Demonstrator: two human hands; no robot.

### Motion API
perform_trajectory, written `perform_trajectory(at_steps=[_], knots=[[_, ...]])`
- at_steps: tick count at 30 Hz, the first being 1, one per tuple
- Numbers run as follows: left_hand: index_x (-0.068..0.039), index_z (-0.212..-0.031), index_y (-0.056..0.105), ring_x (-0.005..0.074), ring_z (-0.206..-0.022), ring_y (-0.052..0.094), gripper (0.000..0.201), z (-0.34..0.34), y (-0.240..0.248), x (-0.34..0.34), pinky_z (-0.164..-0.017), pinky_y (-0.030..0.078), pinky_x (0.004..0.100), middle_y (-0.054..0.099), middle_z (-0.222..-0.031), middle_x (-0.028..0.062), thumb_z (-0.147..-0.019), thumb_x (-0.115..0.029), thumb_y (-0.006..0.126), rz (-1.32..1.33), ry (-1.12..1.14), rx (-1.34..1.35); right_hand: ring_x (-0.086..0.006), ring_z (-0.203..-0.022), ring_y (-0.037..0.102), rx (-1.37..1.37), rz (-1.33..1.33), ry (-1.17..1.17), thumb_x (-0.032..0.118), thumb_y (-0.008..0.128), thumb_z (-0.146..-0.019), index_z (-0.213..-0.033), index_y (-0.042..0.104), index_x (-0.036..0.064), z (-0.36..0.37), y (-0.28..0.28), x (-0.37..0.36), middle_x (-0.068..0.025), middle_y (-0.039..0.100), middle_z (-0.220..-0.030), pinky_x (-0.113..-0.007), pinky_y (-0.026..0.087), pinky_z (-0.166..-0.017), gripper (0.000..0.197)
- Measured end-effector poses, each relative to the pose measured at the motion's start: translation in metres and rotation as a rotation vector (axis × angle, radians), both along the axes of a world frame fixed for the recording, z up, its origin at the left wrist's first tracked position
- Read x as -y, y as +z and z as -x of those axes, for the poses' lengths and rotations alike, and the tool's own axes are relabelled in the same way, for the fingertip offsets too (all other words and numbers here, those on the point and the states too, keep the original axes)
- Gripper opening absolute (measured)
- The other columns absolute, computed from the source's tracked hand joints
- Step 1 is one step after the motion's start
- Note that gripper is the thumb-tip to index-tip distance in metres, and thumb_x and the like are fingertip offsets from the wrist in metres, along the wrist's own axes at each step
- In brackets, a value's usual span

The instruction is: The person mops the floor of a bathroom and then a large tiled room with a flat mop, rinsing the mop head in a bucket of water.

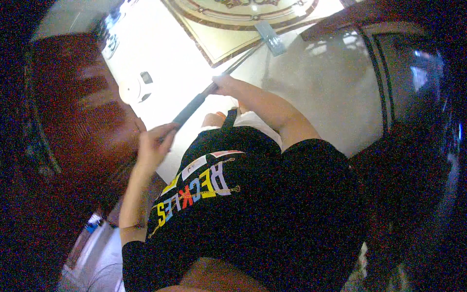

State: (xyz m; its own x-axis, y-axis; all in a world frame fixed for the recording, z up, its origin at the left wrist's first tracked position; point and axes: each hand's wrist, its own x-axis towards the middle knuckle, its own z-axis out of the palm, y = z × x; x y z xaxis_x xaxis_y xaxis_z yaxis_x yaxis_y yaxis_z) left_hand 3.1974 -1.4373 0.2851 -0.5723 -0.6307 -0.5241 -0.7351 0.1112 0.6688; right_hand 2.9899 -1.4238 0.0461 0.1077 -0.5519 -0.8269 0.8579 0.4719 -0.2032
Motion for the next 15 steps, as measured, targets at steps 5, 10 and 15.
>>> perform_trajectory(at_steps=[5,10,15], knots=[[-0.002,-0.099,0.061,0.0141,-0.082,0.058,0.022,0.035,-0.016,-0.013,-0.071,0.045,0.0251,0.063,-0.092,0.0114,-0.079,-0.009,0.057,0.008,-0.080,-0.101,-0.0237,-0.057,0.055,-0.341,-0.076,0.010,0.016,0.052,-0.079,-0.080,0.047,-0.0016,0.036,-0.011,-0.014,-0.0117,0.051,-0.071,-0.039,0.052,-0.056,0.018],[-0.004,-0.101,0.060,0.0094,-0.048,0.051,0.023,0.029,0.032,0.022,-0.046,0.043,0.0223,0.059,-0.065,0.0075,-0.081,-0.012,0.055,-0.080,-0.030,-0.137,-0.0219,-0.059,0.056,-0.409,-0.003,-0.224,0.023,0.056,-0.078,-0.077,0.050,0.0012,0.006,0.031,-0.007,-0.0100,0.054,-0.069,-0.036,0.052,-0.056,0.023],[-0.003,-0.108,0.056,0.0076,-0.046,0.048,0.025,0.003,0.063,0.068,-0.041,0.040,0.0195,0.052,-0.066,0.0016,-0.086,-0.013,0.049,-0.499,0.178,-0.111,-0.0196,-0.060,0.055,-0.290,-0.147,-0.442,0.021,0.054,-0.079,-0.072,0.050,0.0025,-0.032,0.068,0.003,-0.0082,0.053,-0.066,-0.034,0.051,-0.061,0.020]])
